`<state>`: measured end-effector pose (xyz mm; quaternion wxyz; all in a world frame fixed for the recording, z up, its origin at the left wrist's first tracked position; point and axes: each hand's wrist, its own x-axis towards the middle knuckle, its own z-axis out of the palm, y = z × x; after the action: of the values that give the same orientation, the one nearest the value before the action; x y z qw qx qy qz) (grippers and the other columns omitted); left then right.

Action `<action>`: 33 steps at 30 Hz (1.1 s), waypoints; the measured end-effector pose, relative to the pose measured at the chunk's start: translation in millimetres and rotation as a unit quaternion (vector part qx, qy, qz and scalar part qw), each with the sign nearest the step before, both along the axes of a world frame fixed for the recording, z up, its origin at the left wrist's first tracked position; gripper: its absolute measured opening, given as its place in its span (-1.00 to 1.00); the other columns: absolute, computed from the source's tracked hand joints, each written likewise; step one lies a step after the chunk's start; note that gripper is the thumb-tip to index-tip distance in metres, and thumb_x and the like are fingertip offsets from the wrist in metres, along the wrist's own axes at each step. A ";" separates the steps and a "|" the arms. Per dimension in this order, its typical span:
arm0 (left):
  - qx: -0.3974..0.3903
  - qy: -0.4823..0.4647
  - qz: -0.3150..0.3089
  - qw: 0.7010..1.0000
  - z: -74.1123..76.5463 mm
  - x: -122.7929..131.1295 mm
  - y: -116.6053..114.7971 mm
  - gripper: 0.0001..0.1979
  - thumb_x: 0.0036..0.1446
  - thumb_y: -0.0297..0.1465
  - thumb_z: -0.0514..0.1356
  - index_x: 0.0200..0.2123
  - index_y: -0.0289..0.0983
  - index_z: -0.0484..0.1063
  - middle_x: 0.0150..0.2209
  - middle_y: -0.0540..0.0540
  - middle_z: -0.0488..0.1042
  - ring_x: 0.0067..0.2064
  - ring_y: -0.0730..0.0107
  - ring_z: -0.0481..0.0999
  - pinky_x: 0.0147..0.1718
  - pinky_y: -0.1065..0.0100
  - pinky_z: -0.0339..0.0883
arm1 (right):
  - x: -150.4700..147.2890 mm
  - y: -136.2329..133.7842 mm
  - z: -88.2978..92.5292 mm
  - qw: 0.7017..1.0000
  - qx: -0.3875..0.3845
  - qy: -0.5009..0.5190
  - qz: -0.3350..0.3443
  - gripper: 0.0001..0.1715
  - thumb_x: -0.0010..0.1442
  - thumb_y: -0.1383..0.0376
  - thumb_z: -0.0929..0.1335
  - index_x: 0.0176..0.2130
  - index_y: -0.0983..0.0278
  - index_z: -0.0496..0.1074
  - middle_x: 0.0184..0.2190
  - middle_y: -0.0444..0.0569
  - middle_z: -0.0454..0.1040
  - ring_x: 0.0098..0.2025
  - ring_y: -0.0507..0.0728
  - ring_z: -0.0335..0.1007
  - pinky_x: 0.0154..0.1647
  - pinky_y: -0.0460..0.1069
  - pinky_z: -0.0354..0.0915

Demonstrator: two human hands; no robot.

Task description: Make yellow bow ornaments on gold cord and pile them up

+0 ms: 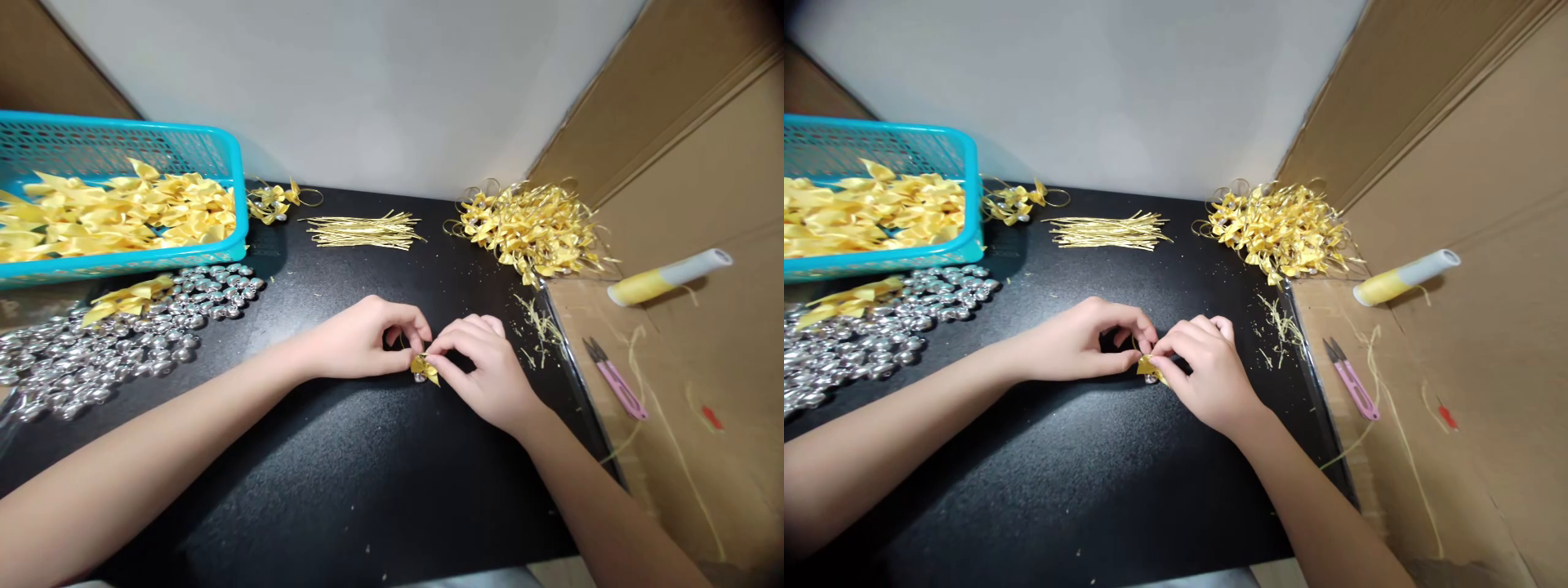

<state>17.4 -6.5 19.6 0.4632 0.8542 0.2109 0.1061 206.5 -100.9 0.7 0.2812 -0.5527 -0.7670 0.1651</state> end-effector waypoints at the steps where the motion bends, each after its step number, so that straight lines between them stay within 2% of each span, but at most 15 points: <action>1: -0.012 -0.002 0.005 1.000 -1.3 0.6 -0.7 -0.81 0.06 -0.51 0.20 -0.20 -0.31 0.47 -0.36 0.00 0.60 -0.45 0.54 0.39 -0.44 0.50 0.24 | 0.4 0.0 0.2 1.000 -0.003 0.000 0.000 -0.87 0.24 0.32 0.37 -0.38 0.20 0.42 -0.38 -0.15 0.55 -0.27 0.10 0.38 -0.09 0.09 0.06; 9: -0.028 0.006 0.042 0.999 -9.4 5.3 -4.3 -0.80 0.10 -0.45 0.23 -0.17 -0.31 0.41 -0.38 0.00 0.62 -0.46 0.54 0.44 -0.42 0.47 0.21 | 1.1 0.5 0.4 1.000 -0.013 -0.012 0.006 -0.87 0.25 0.32 0.37 -0.38 0.19 0.43 -0.39 -0.17 0.55 -0.27 0.09 0.38 -0.07 0.09 0.04; 13: -0.025 0.002 0.031 0.999 -13.5 5.3 -3.7 -0.81 0.11 -0.45 0.22 -0.17 -0.29 0.40 -0.39 0.03 0.62 -0.48 0.55 0.40 -0.44 0.48 0.18 | 1.9 1.3 0.7 1.000 -0.016 -0.001 -0.002 -0.85 0.26 0.34 0.36 -0.38 0.20 0.42 -0.40 -0.16 0.53 -0.28 0.09 0.37 -0.09 0.08 0.05; 20: -0.033 -0.004 0.006 0.999 -18.9 5.1 -5.4 -0.81 0.13 -0.52 0.17 -0.16 -0.26 0.30 -0.34 0.04 0.59 -0.38 0.51 0.47 -0.42 0.48 0.19 | 1.6 3.5 -0.2 0.999 -0.035 0.009 -0.028 -0.83 0.25 0.34 0.36 -0.41 0.22 0.40 -0.40 -0.16 0.50 -0.30 0.08 0.35 -0.11 0.06 0.08; 26: -0.064 -0.028 -0.002 0.998 -16.2 8.3 -11.4 -0.87 0.22 -0.49 0.10 -0.18 -0.24 0.20 -0.31 0.00 0.55 -0.27 0.46 0.52 -0.26 0.42 0.28 | -0.6 5.7 -2.8 0.996 -0.032 0.055 -0.062 -0.83 0.22 0.39 0.37 -0.42 0.23 0.38 -0.43 -0.15 0.46 -0.30 0.09 0.34 -0.17 0.03 0.14; 33: -0.020 -0.034 0.026 0.999 -22.5 12.0 -16.8 -0.80 0.23 -0.43 0.10 -0.34 -0.19 0.04 -0.36 0.05 0.37 -0.39 0.49 0.36 -0.41 0.43 0.19 | -1.1 8.6 -7.2 0.988 -0.038 0.135 -0.067 -0.82 0.21 0.43 0.34 -0.42 0.22 0.35 -0.42 -0.13 0.45 -0.31 0.10 0.35 -0.19 0.03 0.21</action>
<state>29.4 -23.2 -2.9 0.4840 0.8351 0.2190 0.1426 205.5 -92.3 -6.5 0.3715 -0.5856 -0.6764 0.2481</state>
